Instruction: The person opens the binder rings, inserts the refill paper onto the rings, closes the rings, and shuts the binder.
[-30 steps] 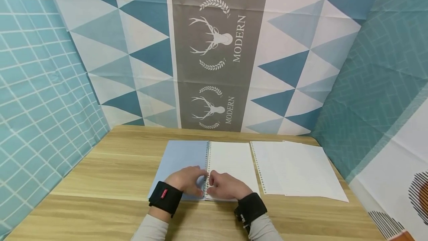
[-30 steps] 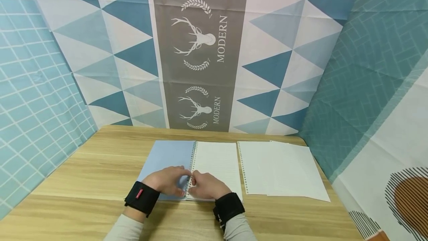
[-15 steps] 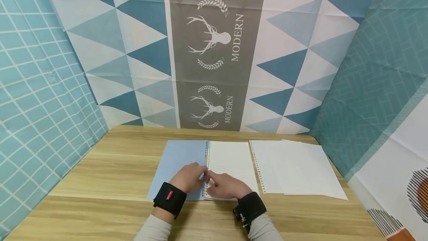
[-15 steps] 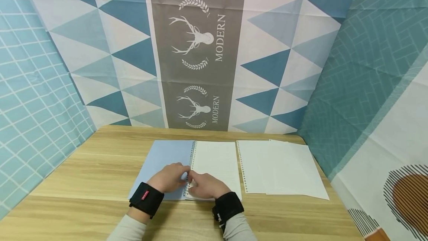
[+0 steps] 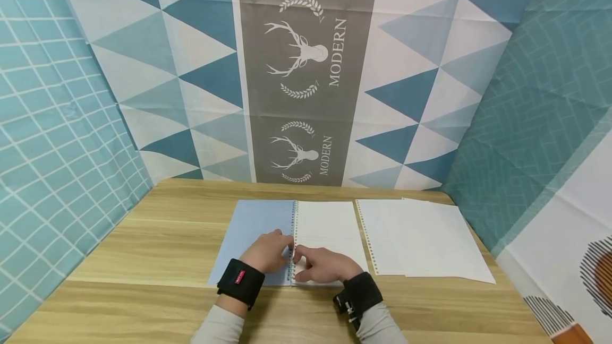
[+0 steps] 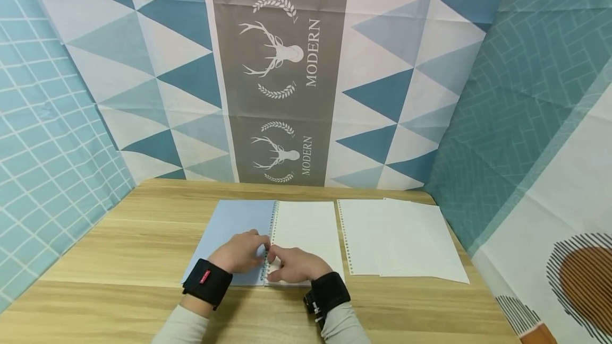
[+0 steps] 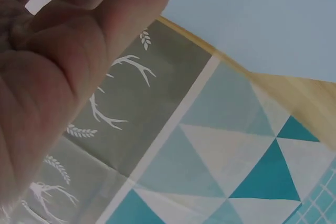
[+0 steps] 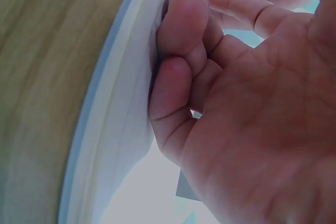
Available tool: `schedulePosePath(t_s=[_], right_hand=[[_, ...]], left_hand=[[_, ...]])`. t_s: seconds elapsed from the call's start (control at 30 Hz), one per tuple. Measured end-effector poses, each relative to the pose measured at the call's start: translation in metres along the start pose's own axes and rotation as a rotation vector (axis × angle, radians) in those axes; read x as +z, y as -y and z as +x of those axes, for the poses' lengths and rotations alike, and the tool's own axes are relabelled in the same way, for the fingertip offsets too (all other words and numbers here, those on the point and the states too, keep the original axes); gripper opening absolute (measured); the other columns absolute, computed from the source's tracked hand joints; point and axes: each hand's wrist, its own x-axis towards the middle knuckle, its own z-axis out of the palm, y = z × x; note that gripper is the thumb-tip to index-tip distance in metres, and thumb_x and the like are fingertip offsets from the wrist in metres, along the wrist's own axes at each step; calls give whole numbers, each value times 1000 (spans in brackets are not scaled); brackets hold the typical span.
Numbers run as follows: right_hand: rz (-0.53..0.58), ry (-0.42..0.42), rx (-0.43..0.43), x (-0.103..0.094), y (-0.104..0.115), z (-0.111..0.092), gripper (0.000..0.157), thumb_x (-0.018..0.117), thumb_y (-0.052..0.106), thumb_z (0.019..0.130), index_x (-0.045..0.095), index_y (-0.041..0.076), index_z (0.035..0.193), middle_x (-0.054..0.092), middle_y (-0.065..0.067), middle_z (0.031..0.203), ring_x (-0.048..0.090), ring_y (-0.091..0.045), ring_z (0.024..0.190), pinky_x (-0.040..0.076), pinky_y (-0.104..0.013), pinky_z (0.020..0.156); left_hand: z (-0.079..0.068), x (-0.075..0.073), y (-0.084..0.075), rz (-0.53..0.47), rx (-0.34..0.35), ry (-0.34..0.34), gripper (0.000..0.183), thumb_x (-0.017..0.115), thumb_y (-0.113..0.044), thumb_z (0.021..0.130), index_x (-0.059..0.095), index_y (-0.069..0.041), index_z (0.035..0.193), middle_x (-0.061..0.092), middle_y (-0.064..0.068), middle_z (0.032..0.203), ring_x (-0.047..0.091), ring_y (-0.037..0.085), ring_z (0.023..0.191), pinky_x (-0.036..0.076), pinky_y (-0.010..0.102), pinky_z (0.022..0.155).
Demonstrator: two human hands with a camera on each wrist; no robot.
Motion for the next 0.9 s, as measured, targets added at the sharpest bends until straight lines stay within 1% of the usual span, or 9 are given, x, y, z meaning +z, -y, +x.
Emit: schedulePosePath(t_s=[0.07,0.17,0.3,0.43,0.53,0.63,0.7,0.8,0.9], right_hand=[[-9,-5,4,0,0,0,26,70,29,95,55,23,115,59,5,75,50,-10,64,37,-26,62],[-22,-11,4,-1,0,0,28,71,29,94,54,24,116,61,5,76,52,-9,65,38,-26,62],[-27,-8,0,0,1,0,29,71,29,94,53,23,117,59,4,75,51,-9,64,37,-26,62],[-23,-14,-12,2,2,1,31,72,27,94,52,21,116,57,4,72,50,-9,62,36,-26,62],[-50,-38,-41,5,4,3,33,73,24,93,51,18,116,51,5,68,46,-9,60,35,-25,61],[-97,-64,-66,8,7,5,35,73,23,93,49,17,118,45,7,66,42,-8,57,34,-24,60],[-118,-74,-65,10,8,6,35,72,22,94,49,17,119,43,7,65,41,-8,57,34,-24,59],[-126,-78,-45,11,10,5,34,72,24,94,49,18,118,44,8,65,41,-8,56,34,-24,58],[-129,-77,-22,11,10,5,35,73,26,94,49,20,118,45,7,65,42,-8,56,35,-25,59]], left_hand=[[0,-1,1,-8,-1,14,20,82,-8,82,69,-11,98,62,8,89,59,23,77,52,43,71],[1,-2,1,-2,3,15,22,83,-9,82,69,-11,99,62,9,90,60,24,77,52,43,71],[0,-1,0,12,-3,18,23,83,-10,81,68,-12,99,62,9,90,59,23,76,52,41,70],[0,0,0,14,1,16,23,83,-10,81,68,-12,99,61,9,89,57,23,74,50,41,69],[-1,-1,1,6,4,25,23,82,-9,81,66,-12,97,60,9,88,56,22,74,49,41,68],[0,-2,3,-2,-10,65,25,81,-7,79,65,-13,97,59,8,91,54,22,75,48,41,69],[0,-4,4,-14,-26,99,29,82,-6,76,65,-15,98,59,7,94,54,22,78,49,41,71],[0,-5,6,-35,-45,144,39,85,-7,70,65,-19,101,59,6,98,55,22,80,52,42,73],[0,-6,7,-54,-55,173,46,90,-10,67,66,-21,105,60,5,101,57,21,84,54,44,75]])
